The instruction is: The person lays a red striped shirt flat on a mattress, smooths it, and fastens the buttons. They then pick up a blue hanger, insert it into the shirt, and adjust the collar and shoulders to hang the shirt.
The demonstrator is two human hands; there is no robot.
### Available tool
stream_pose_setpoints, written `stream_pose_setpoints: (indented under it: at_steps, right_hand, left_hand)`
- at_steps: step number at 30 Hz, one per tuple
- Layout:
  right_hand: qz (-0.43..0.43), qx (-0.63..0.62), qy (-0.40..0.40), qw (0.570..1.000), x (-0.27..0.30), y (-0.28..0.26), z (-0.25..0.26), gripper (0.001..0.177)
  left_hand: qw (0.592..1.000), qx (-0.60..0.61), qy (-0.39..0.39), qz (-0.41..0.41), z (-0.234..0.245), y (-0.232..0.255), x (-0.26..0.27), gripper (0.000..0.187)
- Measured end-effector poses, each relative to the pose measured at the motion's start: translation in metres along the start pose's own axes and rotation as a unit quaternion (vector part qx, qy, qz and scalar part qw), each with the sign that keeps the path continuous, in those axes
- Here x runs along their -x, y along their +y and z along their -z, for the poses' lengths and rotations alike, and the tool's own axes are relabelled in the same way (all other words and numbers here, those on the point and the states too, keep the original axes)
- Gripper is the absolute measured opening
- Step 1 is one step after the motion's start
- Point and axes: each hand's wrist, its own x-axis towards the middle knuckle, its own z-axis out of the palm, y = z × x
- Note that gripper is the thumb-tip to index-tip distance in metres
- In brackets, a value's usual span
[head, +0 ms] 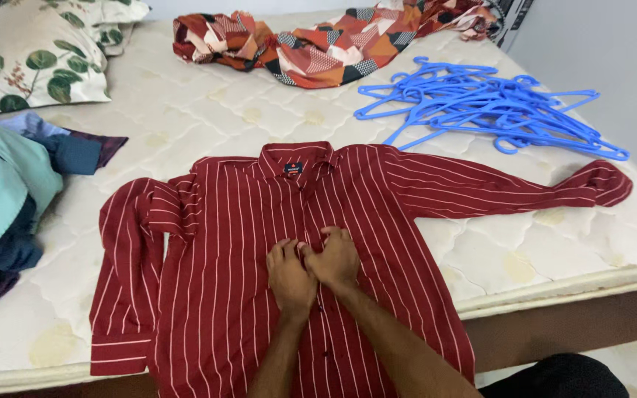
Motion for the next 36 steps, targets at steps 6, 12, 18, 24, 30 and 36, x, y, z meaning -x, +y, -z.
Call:
stream_pose_setpoints:
  at_steps: [6, 12, 18, 24, 30, 36]
  right_hand:
    - [-0.001, -0.023, 0.005, 1.0, -0.006, 0.037, -0.026, 0.02]
    - [-0.021, -0.062, -0.063, 0.996, -0.001, 0.033, 0.011, 0.026]
    - [0.102, 0.127, -0.035, 0.986, 0.031, 0.019, 0.017, 0.054]
    - [0.199, 0.042, 0.065, 0.977, 0.029, 0.045, 0.004, 0.018]
    - [0.086, -0.036, -0.002, 0.996, 0.021, 0.041, 0.021, 0.019]
    - [0.156, 0.046, 0.095, 0.982, 0.017, 0.074, 0.022, 0.019]
  left_hand:
    - [0.996, -0.031, -0.089, 0.006, 0.006, -0.007, 0.02, 0.061]
    - [0.998, 0.05, -0.045, 0.003, 0.002, -0.021, 0.027, 0.038]
    - [0.996, -0.043, -0.07, -0.023, 0.025, 0.0, 0.038, 0.064]
    - [0.996, -0.044, -0.07, -0.021, 0.021, -0.011, 0.032, 0.02]
    - [0.992, -0.058, -0.113, -0.001, 0.038, 0.002, 0.028, 0.028]
    - [0.985, -0.151, -0.047, -0.069, 0.028, 0.002, 0.026, 0.027]
